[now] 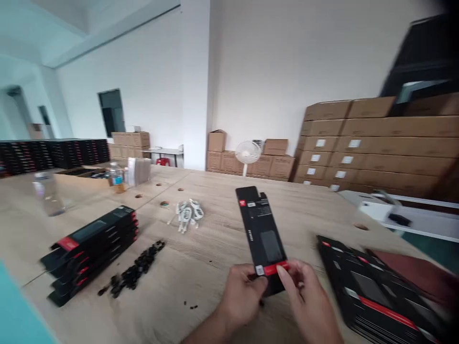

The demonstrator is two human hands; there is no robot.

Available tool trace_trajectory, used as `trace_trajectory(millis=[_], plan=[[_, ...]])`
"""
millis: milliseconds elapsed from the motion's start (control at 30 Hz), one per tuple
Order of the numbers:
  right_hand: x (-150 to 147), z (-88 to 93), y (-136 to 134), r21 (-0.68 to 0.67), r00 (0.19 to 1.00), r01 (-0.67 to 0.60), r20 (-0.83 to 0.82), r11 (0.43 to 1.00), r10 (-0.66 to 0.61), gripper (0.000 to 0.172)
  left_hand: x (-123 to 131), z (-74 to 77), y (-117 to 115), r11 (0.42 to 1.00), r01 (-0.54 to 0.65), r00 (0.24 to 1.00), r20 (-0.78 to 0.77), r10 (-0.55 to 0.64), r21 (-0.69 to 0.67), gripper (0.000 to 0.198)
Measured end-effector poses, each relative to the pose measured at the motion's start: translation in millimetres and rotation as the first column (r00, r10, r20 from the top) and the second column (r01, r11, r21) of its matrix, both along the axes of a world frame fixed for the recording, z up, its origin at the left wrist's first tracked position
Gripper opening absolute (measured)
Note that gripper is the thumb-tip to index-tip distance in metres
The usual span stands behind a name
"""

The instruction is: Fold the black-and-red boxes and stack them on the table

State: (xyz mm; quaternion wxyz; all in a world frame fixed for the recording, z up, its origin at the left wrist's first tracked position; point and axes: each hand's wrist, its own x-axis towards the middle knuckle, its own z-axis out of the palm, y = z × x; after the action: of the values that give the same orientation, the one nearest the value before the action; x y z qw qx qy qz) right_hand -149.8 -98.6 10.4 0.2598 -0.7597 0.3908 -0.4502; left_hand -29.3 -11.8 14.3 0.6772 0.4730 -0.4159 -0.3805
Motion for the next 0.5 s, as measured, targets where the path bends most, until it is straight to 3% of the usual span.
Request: trace_trajectory(millis=[67, 100, 133, 167, 233, 300, 333, 400, 500], plan=[[-4, 7.5, 6, 0.121, 0.982, 0.008, 0.185, 0.993, -0.031, 0.052, -2, 2.9, 7, 0.998, 0.056, 0.998, 0.032, -0.057, 0.031, 0.017], [-6, 9.8, 11, 0.213, 0.970, -0.124, 0.230, 0.969, 0.074, 0.051, -1, 4.3, 11, 0.997, 0.068, 0.995, 0.069, -0.069, 0.024, 0.017], [-7, 10.7, 16, 0.323, 0.943, -0.267, 0.281, 0.908, 0.177, 0.050, 1, 5.6, 16, 0.996, 0.091, 0.991, 0.096, -0.093, 0.019, 0.017], [-7, 10.3, 23, 0.412, 0.905, -0.385, 0.344, 0.826, 0.251, 0.050, 4, 6.8, 21, 0.989, 0.142, 0.989, 0.026, -0.143, 0.035, 0.025], [-5, 6.9, 36, 0.501, 0.831, -0.548, 0.421, 0.670, 0.365, 0.048, 13, 9.5, 29, 0.944, 0.303, 0.909, -0.336, -0.246, 0.127, 0.041], [-3, 3.8, 46, 0.591, 0.783, -0.612, 0.362, 0.525, 0.506, 0.046, 24, 13.0, 35, 0.924, 0.376, 0.735, -0.626, -0.258, 0.060, 0.053], [-2, 3.4, 51, 0.620, 0.778, -0.598, 0.299, 0.508, 0.552, 0.044, 29, 14.6, 38, 0.916, 0.398, 0.669, -0.700, -0.251, 0.052, 0.056], [-2, 5.3, 56, 0.598, 0.825, -0.527, 0.188, 0.604, 0.534, 0.040, 35, 15.9, 41, 0.903, 0.423, 0.621, -0.751, -0.226, 0.078, 0.056], [-5, 13.2, 55, 0.419, 0.902, -0.419, 0.290, 0.805, 0.319, 0.032, 35, 10.0, 40, 0.833, 0.514, 0.656, -0.720, -0.226, 0.206, 0.053]])
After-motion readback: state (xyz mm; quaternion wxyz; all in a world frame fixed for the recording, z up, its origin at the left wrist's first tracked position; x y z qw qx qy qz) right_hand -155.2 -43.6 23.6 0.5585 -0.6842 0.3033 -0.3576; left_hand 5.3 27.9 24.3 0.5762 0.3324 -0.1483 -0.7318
